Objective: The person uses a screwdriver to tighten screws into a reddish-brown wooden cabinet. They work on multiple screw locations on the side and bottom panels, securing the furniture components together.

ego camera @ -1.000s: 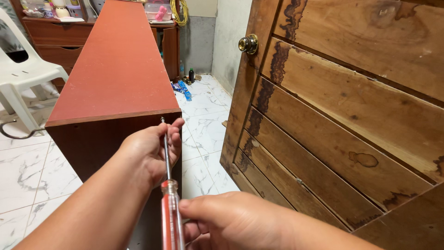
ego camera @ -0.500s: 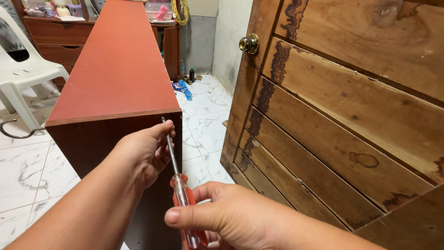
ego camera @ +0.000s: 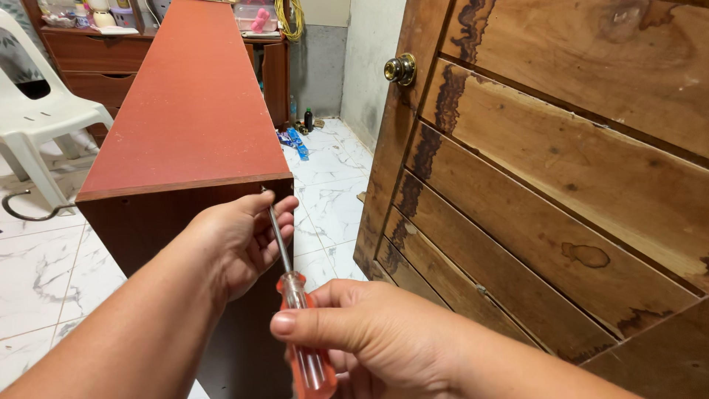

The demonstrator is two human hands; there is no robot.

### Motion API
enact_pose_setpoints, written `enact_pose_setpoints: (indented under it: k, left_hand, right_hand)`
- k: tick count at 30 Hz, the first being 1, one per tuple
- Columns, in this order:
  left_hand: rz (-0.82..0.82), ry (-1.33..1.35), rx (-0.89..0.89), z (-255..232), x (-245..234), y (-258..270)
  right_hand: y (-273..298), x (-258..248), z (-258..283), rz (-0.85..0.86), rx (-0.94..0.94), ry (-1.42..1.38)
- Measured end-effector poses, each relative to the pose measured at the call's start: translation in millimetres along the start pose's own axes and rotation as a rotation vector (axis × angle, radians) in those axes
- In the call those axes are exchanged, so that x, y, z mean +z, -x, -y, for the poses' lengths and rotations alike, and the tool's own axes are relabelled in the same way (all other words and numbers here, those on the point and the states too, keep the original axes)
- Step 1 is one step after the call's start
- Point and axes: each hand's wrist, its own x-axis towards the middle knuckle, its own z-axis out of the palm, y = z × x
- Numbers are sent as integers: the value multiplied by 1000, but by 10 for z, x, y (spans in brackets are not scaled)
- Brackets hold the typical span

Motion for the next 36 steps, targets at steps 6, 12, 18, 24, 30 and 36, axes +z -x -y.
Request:
enact_pose_setpoints:
  k: [6, 12, 18, 24, 30, 36]
  left_hand:
    - [16, -94, -3, 11, 27, -46]
    - [39, 103, -34, 58, -41, -144]
    - [85, 423, -68, 93, 18, -145]
    - [43, 187, -16, 85, 58, -79]
    - [-47, 131, -6, 107, 86, -111]
    - [9, 363, -83, 87, 55, -148]
  right_hand:
    - [-107, -55, -56, 52, -72, 189]
    - [-32, -81, -68, 106, 157, -58]
    - [-28, -85, -113, 108, 90, 79]
    - [-112, -176, -154, 189, -71, 193]
    - [-104, -166, -216, 52, -58, 226]
    - [-26, -106, -106, 184, 62, 0]
